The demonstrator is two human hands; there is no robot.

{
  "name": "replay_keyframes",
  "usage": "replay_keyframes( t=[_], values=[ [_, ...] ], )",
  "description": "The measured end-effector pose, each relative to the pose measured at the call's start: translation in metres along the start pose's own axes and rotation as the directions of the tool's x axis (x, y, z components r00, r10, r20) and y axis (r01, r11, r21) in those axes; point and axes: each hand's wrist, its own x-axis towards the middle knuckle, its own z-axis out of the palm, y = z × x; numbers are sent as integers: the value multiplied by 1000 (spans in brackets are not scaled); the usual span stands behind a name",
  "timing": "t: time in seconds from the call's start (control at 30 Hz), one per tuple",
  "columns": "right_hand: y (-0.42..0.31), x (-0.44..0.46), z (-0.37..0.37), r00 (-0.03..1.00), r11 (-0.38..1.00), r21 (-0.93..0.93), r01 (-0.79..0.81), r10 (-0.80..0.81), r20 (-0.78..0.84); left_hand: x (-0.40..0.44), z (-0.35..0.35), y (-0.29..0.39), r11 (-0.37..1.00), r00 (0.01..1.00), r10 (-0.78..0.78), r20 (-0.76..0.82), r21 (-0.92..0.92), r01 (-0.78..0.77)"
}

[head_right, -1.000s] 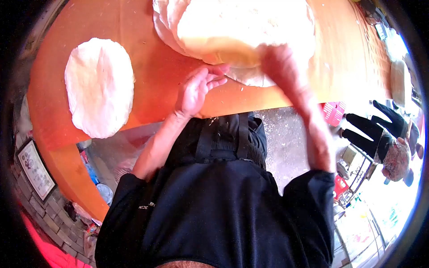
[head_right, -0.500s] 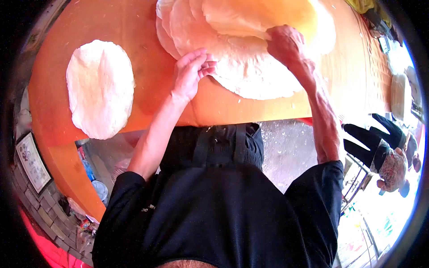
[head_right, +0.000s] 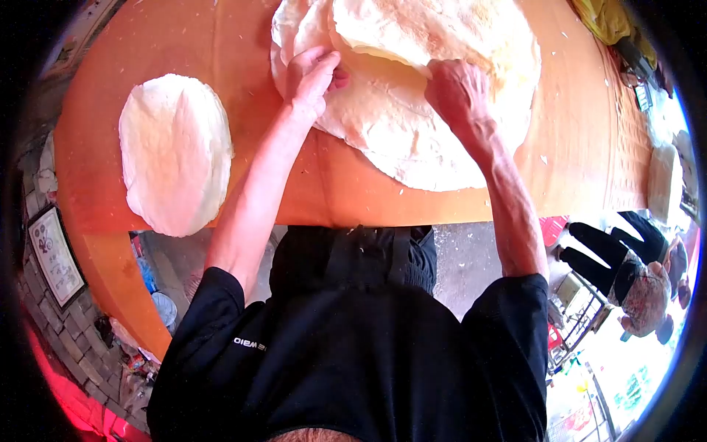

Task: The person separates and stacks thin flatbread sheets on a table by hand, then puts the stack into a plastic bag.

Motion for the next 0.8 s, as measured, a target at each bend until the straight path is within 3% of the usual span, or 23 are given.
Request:
replay_keyframes(
  t=[0.1, 0.13, 0.2, 0.23, 0.27, 0.33, 0.37, 0.4, 0.43, 0.5, 0.53, 0.57, 0.63, 0.67, 0.73, 0.8],
  values=[
    [-11, 15, -27, 999, 999, -42, -33, 32, -26, 7, 6, 4, 999, 997, -6, -83, 45, 10],
    [-19, 20, -41, 998, 997, 41, -69, 69, 1, 11, 7, 6, 999, 997, -8, -77, 46, 12],
    [-21, 23, -21, 998, 997, -68, -25, 21, -57, 16, 6, 12, 972, 992, -113, -61, 200, 123],
    [-23, 18, -13, 999, 995, -100, 31, -31, 10, 18, 7, 11, 963, 994, -101, -47, 246, 110],
    [-23, 12, 1, 999, 999, -30, 29, -29, -16, 19, 6, 15, 963, 994, -100, -46, 245, 108],
    [-18, 11, -5, 996, 993, -114, -27, 37, 81, 20, 2, 23, 828, 988, -129, 88, 558, 58],
    [-1, 21, -7, 998, 976, -208, 60, -60, 7, 13, 5, 32, 778, 988, -133, 73, 626, 58],
    [26, 34, -12, 986, 942, -310, 132, -156, -54, 17, 5, 27, 871, 983, -168, 72, 478, 114],
    [48, 52, -38, 989, 941, -319, 115, -138, -49, 18, 6, 25, 905, 978, -187, 92, 403, 135],
    [85, 96, -127, 965, 763, -646, -17, -157, -212, 19, 9, 28, 952, 966, -215, 145, 250, 175],
    [90, 100, -166, 786, 880, -472, -53, -255, -563, 17, 12, 30, 955, 964, -211, 164, 243, 168],
    [60, 90, -212, 811, 855, -469, -219, -108, -576, 16, 14, 32, 978, 966, -187, 177, 129, 165],
    [67, 91, -260, 673, 913, -369, -176, -162, -722, 17, 14, 29, 983, 960, -150, 237, -65, 170],
    [77, 99, -280, 679, 952, -241, -187, -52, -732, 17, 15, 24, 984, 958, -147, 246, -67, 168],
    [59, 80, -263, 680, 952, -256, -167, -77, -729, 13, 16, 17, 923, 927, -137, 350, -294, 248],
    [35, 60, -216, 797, 937, -329, -117, -109, -594, 10, 18, 9, 934, 931, -148, 334, -262, 243]
  ],
)
